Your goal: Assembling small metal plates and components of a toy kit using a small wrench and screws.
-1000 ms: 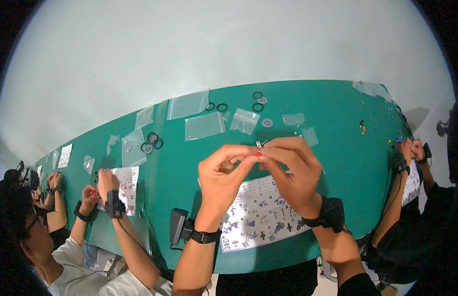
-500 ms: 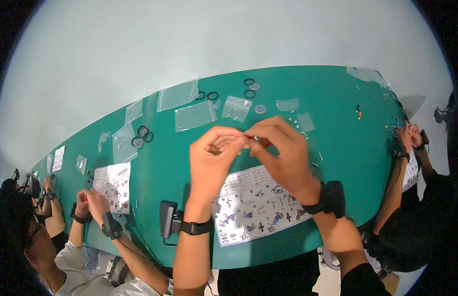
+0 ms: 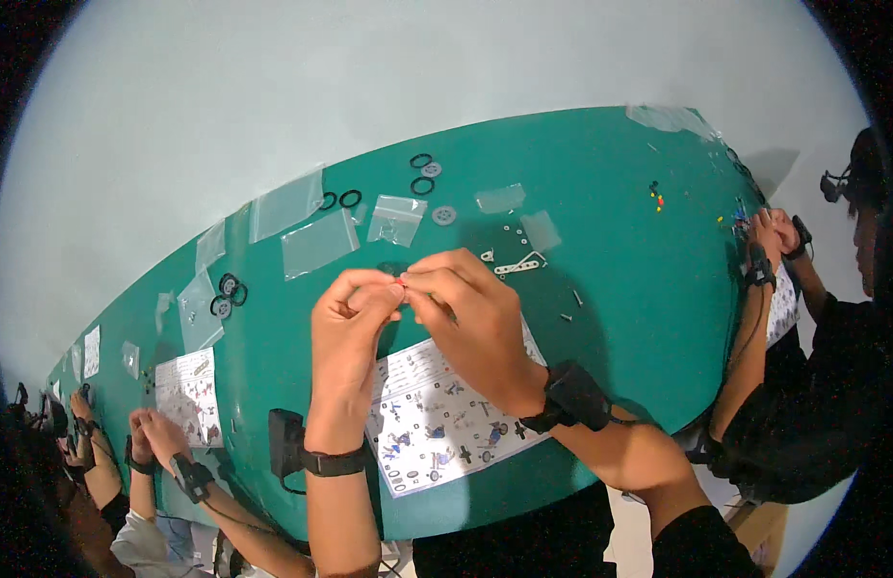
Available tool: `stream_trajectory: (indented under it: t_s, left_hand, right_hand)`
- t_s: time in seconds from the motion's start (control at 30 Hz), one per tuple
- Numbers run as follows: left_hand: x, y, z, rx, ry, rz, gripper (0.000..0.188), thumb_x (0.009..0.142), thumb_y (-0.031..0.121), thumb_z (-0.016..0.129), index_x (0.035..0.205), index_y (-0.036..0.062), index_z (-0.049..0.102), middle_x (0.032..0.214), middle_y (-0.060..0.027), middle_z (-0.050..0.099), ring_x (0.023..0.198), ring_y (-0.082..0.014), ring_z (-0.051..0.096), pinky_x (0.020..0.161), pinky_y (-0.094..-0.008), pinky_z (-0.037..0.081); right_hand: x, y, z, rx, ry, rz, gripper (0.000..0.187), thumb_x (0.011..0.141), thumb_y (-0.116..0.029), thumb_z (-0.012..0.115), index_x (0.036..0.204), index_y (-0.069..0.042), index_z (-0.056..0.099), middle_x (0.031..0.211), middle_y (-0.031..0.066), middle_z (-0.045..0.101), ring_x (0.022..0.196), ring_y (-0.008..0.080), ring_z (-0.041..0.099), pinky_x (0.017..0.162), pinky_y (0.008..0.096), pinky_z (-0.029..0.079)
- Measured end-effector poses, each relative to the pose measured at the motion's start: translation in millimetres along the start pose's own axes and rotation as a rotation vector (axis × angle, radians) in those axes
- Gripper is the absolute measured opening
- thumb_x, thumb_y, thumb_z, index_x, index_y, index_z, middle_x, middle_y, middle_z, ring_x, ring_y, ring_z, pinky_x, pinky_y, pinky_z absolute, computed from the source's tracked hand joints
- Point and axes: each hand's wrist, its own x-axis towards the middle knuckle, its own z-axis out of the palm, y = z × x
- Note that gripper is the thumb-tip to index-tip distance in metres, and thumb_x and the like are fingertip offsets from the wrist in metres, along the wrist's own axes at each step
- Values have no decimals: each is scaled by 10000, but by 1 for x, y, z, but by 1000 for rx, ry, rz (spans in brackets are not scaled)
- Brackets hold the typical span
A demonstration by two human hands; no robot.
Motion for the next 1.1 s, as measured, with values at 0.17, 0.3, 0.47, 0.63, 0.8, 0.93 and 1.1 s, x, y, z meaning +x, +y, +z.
stream_trajectory:
  t_s: [0.17,0.3,0.47,0.63,0.8,0.93,1.1]
  left_hand:
    - [0,1,3,115,46,71,111,905,5,712,1012,-20,728,949,-92,762,838,-90,680,725,-220,506]
    - [-3,5,1,240,76,132,132,891,-5,712,1017,-32,739,898,-72,761,793,-79,676,700,-217,506]
    - [-2,9,-9,241,59,50,127,876,23,735,993,-25,748,859,-56,751,772,-68,660,679,-208,493]
    - [1,6,-14,337,-10,62,137,889,36,714,1008,-27,737,889,-79,755,806,-100,679,714,-235,511]
    - [0,4,-5,192,-4,26,142,875,50,753,994,-28,748,868,-74,756,775,-93,679,708,-219,521]
    - [0,2,1,112,-23,-55,143,887,50,742,1007,-29,743,905,-84,755,795,-105,691,729,-224,542]
    - [3,-6,-5,97,-29,-65,139,903,48,717,1018,-28,736,961,-93,750,849,-120,708,781,-236,575]
  right_hand:
    - [-4,2,6,80,68,96,70,869,-4,679,939,-9,688,983,128,687,826,271,702,681,341,573]
    - [-6,-2,10,153,62,248,58,862,-3,690,919,4,701,988,131,703,793,220,706,663,319,577]
    - [-2,-10,7,126,-15,227,113,855,-4,707,967,6,692,993,117,686,755,202,713,618,286,586]
    - [-1,3,6,164,-67,332,126,827,-9,713,950,-7,684,988,107,686,720,191,688,623,287,582]
    - [5,1,1,88,-78,282,151,789,-15,726,925,-29,661,912,79,667,679,160,655,601,292,555]
    - [8,4,-8,-19,-125,109,184,772,-49,737,910,-30,617,837,91,623,669,217,654,582,348,532]
    - [5,14,-1,-33,-158,49,193,798,-93,720,909,-34,573,817,132,601,674,322,645,572,404,516]
